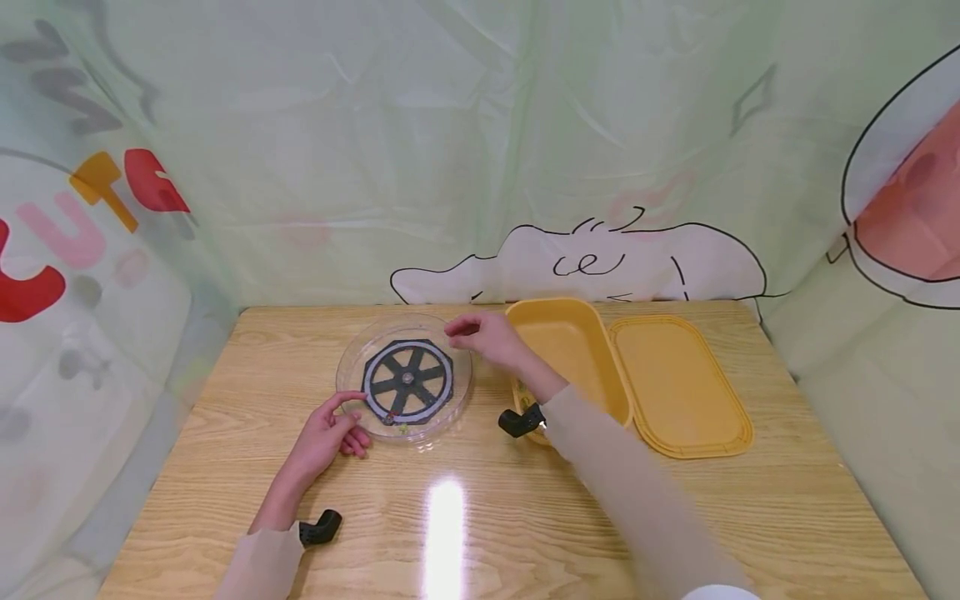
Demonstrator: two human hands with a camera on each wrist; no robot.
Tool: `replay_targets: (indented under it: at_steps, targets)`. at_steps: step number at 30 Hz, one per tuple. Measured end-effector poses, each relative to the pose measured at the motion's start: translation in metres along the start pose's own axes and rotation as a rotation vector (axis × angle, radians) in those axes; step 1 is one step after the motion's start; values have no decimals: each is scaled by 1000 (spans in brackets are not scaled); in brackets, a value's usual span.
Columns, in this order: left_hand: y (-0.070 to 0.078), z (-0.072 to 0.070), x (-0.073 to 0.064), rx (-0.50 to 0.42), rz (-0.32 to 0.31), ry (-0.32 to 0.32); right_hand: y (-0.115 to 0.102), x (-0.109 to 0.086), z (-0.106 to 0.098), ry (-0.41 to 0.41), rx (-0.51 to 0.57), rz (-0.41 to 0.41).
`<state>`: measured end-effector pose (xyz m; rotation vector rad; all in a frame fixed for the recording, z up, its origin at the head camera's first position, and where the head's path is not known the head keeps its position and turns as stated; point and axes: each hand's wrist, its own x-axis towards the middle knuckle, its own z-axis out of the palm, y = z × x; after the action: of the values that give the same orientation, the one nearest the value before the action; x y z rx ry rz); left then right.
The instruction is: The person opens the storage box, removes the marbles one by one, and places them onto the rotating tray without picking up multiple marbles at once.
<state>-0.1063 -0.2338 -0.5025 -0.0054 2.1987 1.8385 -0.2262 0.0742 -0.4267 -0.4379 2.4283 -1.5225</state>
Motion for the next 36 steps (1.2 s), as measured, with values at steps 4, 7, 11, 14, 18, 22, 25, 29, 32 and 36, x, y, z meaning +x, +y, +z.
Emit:
replay_targets:
  at_steps: [4, 7, 11, 14, 18, 22, 25, 29, 32, 36]
  targets:
    - [1, 1, 0, -7, -1, -1, 8, -5, -29, 49, -2, 20]
    - [1, 1, 0, -14, 4, -6, 16, -10, -48, 80, -11, 71]
    - [1, 1, -1, -16, 6, -6, 28, -15, -66, 108, -16, 103]
    - [2, 1, 0, -11, -3, -1, 39, -19, -75, 126, -42, 105]
    - [2, 1, 0, -4, -14, 8, 53, -22, -82, 117, -85, 98]
    - [1, 0, 0, 2, -11, 8, 63, -24, -84, 62, -123, 116]
    - [1, 0, 0, -2, -3, -1, 69, -24, -83, 13, -126, 155]
    - [1, 0, 0, -8, 0, -10, 75, -23, -81, -28, -148, 181]
    - [1, -1, 0, -6, 0, -10, 78, -22, -77, -45, -175, 175]
    - [-1, -1, 0, -2, 10, -7, 81, -21, -71, -64, -212, 146]
